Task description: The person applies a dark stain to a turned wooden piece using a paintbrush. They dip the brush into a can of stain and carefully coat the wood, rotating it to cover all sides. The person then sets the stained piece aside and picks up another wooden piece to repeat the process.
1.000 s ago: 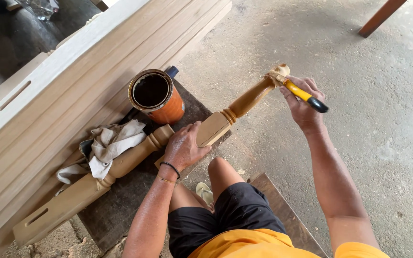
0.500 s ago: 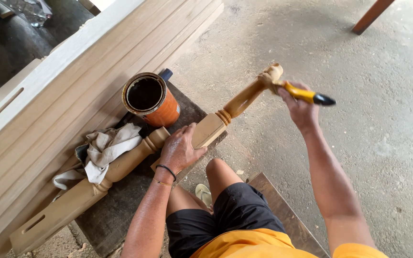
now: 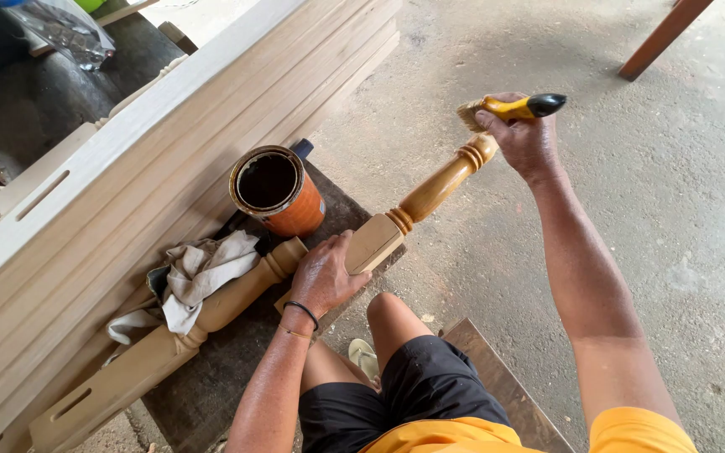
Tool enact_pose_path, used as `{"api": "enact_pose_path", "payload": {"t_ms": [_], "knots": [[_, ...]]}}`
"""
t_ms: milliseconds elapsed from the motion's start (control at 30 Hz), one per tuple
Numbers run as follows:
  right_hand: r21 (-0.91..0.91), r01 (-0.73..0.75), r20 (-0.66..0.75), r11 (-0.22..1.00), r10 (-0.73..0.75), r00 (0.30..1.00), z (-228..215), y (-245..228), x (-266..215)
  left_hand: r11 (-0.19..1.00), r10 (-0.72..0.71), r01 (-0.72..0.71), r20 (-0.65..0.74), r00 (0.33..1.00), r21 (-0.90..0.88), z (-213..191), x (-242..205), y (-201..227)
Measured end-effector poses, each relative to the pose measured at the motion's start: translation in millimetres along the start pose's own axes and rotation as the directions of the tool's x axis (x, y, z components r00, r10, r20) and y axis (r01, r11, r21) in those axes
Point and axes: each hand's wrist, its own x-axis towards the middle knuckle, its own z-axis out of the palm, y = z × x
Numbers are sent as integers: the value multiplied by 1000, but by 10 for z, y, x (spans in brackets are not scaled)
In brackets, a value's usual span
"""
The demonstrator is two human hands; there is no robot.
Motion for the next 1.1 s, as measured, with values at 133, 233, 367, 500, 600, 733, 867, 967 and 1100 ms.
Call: {"api": "enact_pose_path", "payload": {"t_ms": [133, 233, 367, 500, 600, 733, 867, 967, 1100], "knots": [[-53, -31, 34, 998, 33, 999, -159, -228, -265, 1000, 2, -2, -14, 1000, 0, -10, 4, -7], [-12, -216, 65, 976, 216, 974, -347, -249, -548, 1000, -14, 14, -7, 1000, -5, -14, 0, -12], [-28, -347, 32, 938, 347, 937, -512, -3, -544, 1000, -14, 14, 2, 1000, -10, -8, 10, -16], [160, -242, -12, 957, 247, 969, -348, 23, -202, 1000, -4, 4, 3, 1000, 5, 10, 6, -19], [234, -339, 42, 911, 339, 940, -300, -232, -209, 1000, 11, -11, -18, 1000, 12, 3, 6, 3], [133, -402, 99, 906, 392, 915, -456, 30, -435, 1000, 2, -1, -29, 1000, 19, 26, -1, -15], [52, -385, 67, 921, 382, 922, -500, 66, -346, 999, 36, -34, -40, 999, 43, 20, 17, 6], [23, -275, 46, 961, 274, 961, -227, 71, -116, 999, 41, -39, -33, 999, 32, 3, 23, 17], [19, -204, 88, 979, 201, 976, -115, -143, 227, 995, 79, -74, -76, 994, 60, 139, 3, -68]]}}
